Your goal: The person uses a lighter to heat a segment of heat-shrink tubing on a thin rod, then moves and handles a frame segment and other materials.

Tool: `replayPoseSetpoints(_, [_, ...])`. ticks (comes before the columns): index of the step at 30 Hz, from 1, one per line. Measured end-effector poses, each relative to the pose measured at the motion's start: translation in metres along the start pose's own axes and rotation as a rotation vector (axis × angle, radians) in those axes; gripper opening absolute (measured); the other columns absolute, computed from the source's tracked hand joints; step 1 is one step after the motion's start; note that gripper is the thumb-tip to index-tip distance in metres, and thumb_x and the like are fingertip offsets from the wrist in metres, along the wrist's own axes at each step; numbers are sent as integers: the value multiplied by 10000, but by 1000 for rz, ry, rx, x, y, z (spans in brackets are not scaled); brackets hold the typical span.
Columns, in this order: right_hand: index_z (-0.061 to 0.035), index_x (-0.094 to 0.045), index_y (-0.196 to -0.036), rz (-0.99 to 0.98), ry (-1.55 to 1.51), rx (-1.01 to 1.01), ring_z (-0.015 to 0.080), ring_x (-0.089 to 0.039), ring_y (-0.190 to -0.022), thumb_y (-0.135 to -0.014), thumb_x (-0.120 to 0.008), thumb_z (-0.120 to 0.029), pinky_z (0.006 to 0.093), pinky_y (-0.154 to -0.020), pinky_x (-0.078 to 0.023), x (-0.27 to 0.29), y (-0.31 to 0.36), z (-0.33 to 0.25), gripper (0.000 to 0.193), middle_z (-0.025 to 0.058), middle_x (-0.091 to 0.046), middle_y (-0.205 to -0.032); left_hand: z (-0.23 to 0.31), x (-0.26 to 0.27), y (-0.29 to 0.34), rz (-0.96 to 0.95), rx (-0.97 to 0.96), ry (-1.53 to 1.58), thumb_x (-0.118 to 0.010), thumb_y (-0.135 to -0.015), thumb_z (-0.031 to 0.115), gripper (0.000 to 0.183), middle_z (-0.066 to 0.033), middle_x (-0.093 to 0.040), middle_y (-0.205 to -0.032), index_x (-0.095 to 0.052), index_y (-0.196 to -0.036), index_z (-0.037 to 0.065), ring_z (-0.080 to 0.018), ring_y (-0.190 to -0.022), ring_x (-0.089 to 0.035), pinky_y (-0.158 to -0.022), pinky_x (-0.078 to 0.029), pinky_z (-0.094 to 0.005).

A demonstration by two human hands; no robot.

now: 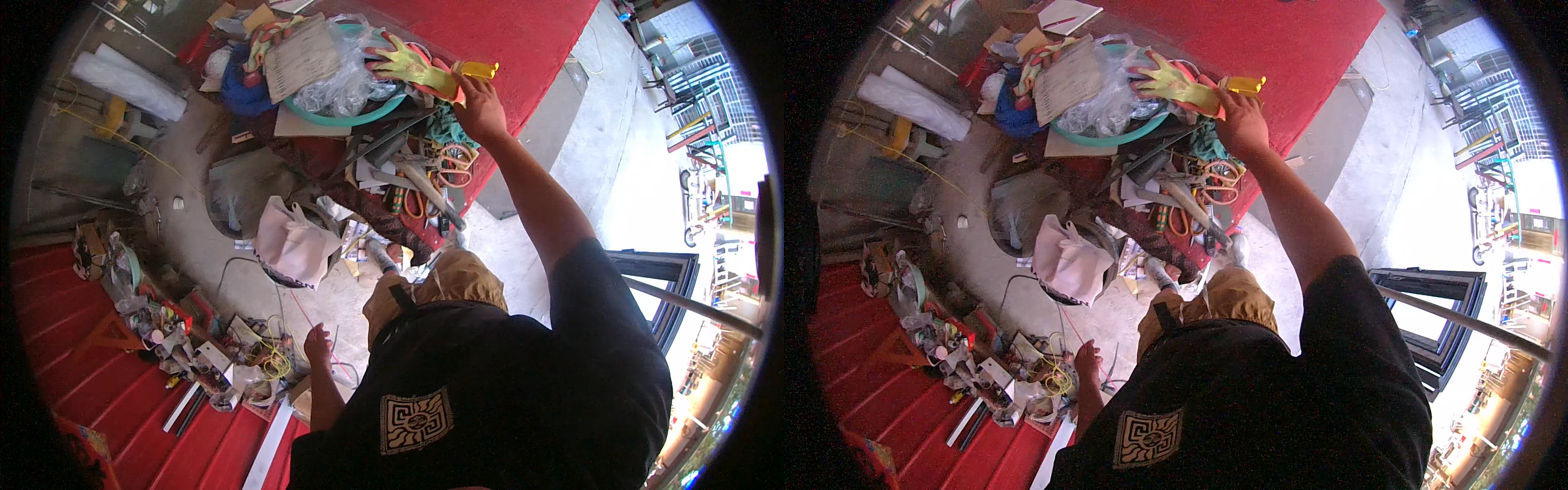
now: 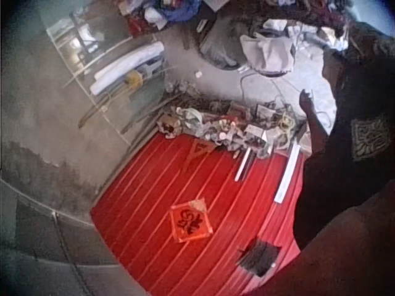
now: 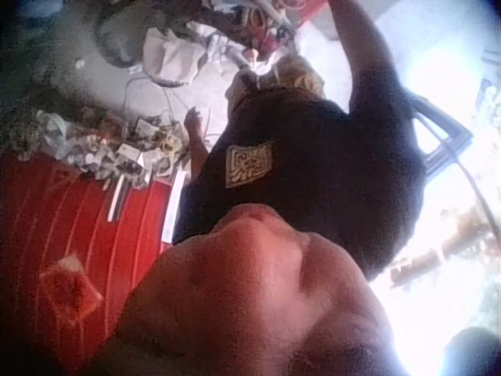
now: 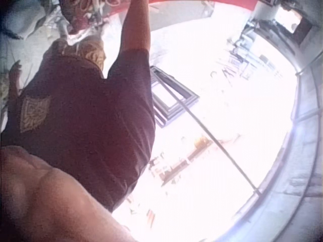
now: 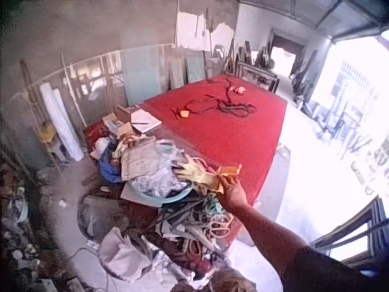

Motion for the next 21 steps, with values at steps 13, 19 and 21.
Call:
replayPoseSetpoints(13, [-217,-646,-1260,-469,424,325,345,-723,-1029,-958,-629,-376,481,-864,-578,-97,-118,56,342,110,-726,-1176,-129,-120,78,122,48,133,-636,-1011,272,318,-91,-695,-937,-665,-1277,101,-166,-660,-607,-570,-509,-295])
replayPoseSetpoints(19, [-233,-696,-1254,-202,139,-98,361,-720,-1084,-956,-583,-442,494,-869,-589,-35,-209,168,381,142,-743,-1166,-53,-217,146,123,45,41,-612,-1041,278,320,-54,-699,-907,-684,-1289,91,-122,-660,-585,-631,-521,-284])
replayPoseSetpoints(21, [-238,-676,-1304,-104,-25,-244,352,-705,-1125,-934,-604,-438,479,-909,-580,-25,-218,192,427,140,-731,-1208,-58,-226,153,123,106,32,-606,-1043,277,319,-55,-695,-897,-685,-1290,91,-119,-661,-584,-628,-520,-278])
Point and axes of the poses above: each hand's wrist, its own y-axis away from the middle knuckle, its own x-axis out of the back of the hand, z = x × y, the point moved 4 cm from there along -y, towards the middle knuckle
